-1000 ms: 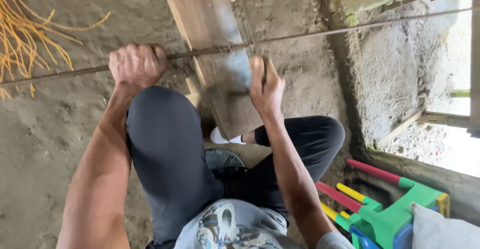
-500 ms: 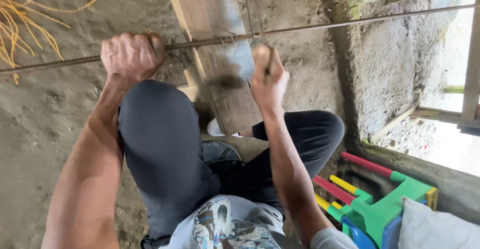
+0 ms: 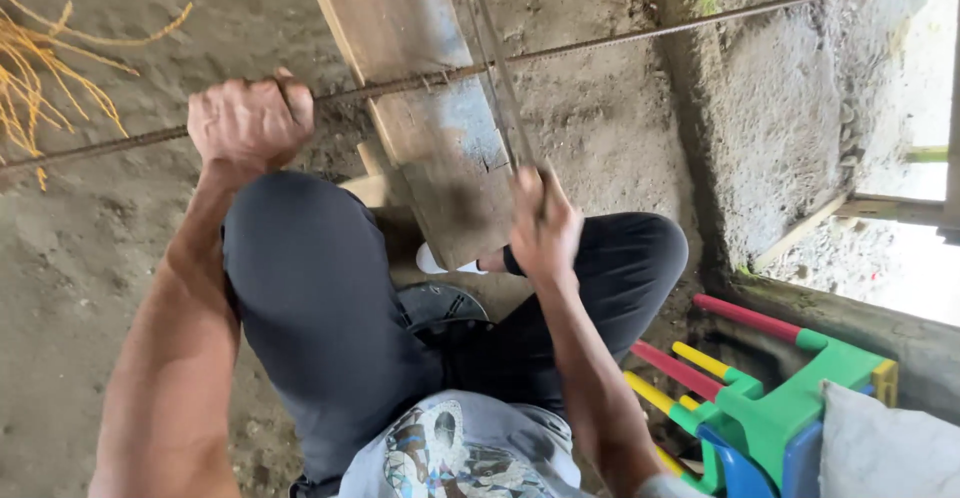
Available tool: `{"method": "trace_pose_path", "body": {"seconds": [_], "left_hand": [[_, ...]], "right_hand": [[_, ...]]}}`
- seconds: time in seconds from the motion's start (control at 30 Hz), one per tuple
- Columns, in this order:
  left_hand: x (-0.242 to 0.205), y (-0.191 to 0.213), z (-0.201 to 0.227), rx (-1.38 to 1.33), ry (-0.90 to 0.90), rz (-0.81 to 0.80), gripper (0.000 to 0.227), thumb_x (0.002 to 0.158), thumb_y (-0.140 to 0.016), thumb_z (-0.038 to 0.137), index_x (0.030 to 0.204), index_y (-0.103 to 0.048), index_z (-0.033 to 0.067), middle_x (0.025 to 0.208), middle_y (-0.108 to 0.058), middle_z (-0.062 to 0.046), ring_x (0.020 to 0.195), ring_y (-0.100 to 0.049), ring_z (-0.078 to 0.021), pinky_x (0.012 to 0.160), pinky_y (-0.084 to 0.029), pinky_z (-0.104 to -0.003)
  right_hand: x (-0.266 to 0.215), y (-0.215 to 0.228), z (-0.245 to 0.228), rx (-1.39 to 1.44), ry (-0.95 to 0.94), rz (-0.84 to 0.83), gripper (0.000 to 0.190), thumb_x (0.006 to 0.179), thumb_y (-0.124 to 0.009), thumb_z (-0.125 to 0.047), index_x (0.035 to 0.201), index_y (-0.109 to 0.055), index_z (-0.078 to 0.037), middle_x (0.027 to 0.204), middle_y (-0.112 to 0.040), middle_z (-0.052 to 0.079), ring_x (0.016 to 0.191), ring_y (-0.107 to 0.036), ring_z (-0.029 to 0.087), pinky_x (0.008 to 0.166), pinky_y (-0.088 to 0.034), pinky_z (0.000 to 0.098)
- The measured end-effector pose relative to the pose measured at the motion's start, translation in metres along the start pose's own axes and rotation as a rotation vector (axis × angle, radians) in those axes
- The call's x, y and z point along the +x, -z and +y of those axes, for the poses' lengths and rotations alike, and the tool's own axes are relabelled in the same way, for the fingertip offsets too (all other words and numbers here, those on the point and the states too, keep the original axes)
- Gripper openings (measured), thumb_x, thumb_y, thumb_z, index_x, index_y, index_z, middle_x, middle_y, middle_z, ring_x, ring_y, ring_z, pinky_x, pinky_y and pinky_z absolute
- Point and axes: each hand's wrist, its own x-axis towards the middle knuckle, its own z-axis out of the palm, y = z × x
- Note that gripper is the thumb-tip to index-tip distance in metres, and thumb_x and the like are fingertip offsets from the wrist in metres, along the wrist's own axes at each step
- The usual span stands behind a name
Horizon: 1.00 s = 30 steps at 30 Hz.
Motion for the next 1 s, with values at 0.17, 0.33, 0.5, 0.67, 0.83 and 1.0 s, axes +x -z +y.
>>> {"method": "trace_pose_path", "body": {"seconds": [0.17,0.33,0.5,0.67,0.83,1.0], "left_hand": [[0.003,-0.001,-0.016,0.028,-0.265,0.314,0.026,0.094,-0.064,0.015,0.067,-0.063,0.0136,0.054,-0.052,-0.009,0.049,-0.066,-0.0313,0.049,-0.054,-0.042],[0.000,-0.004,-0.017,0.037,-0.213,0.349,0.039,0.099,-0.067,0.022,0.061,-0.061,0.0164,0.049,-0.055,-0.007,0.049,-0.068,-0.0310,0.042,-0.050,-0.042],[0.004,0.002,-0.016,0.014,-0.164,0.139,0.042,0.103,-0.059,0.023,0.062,-0.063,0.0148,0.048,-0.056,-0.008,0.050,-0.069,-0.0308,0.046,-0.053,-0.043],[0.003,-0.004,-0.014,0.005,-0.166,0.169,0.039,0.103,-0.060,0.021,0.067,-0.062,0.0069,0.051,-0.055,-0.013,0.049,-0.066,-0.0375,0.045,-0.053,-0.050],[0.012,-0.021,-0.029,0.142,-0.539,0.694,0.018,0.089,-0.077,0.007,0.082,-0.061,0.0099,0.060,-0.041,-0.007,0.040,-0.047,-0.0259,0.035,-0.045,-0.040],[0.006,0.000,-0.017,0.046,-0.206,0.393,0.043,0.099,-0.062,0.024,0.057,-0.063,0.0184,0.044,-0.050,-0.007,0.040,-0.060,-0.0290,0.040,-0.048,-0.037]], "right_hand": [[0.049,-0.029,0.000,0.078,0.047,0.071,0.031,0.111,-0.048,-0.028,0.093,-0.063,-0.007,0.058,-0.063,0.010,0.043,-0.059,0.026,0.042,-0.049,0.0295],[-0.027,0.019,-0.018,-0.054,-0.048,0.042,0.021,0.104,-0.058,-0.024,0.090,-0.068,-0.012,0.055,-0.062,0.008,0.048,-0.066,0.030,0.049,-0.054,0.0310],[-0.015,0.015,0.008,-0.155,0.176,0.015,0.019,0.102,-0.057,-0.016,0.094,-0.070,-0.005,0.065,-0.063,0.014,0.044,-0.061,0.036,0.046,-0.053,0.0367],[0.075,-0.041,-0.009,0.036,-0.099,0.118,0.029,0.105,-0.053,-0.036,0.090,-0.066,-0.014,0.057,-0.061,0.015,0.061,-0.068,0.043,0.049,-0.047,0.0433],[0.002,-0.003,-0.001,0.066,-0.142,0.109,0.026,0.102,-0.055,-0.035,0.096,-0.068,-0.014,0.059,-0.067,0.014,0.059,-0.068,0.041,0.055,-0.052,0.0448],[-0.085,0.030,0.027,0.126,-0.064,0.042,0.021,0.101,-0.053,-0.016,0.094,-0.073,-0.011,0.071,-0.075,0.005,0.052,-0.070,0.024,0.056,-0.056,0.0295]]}}
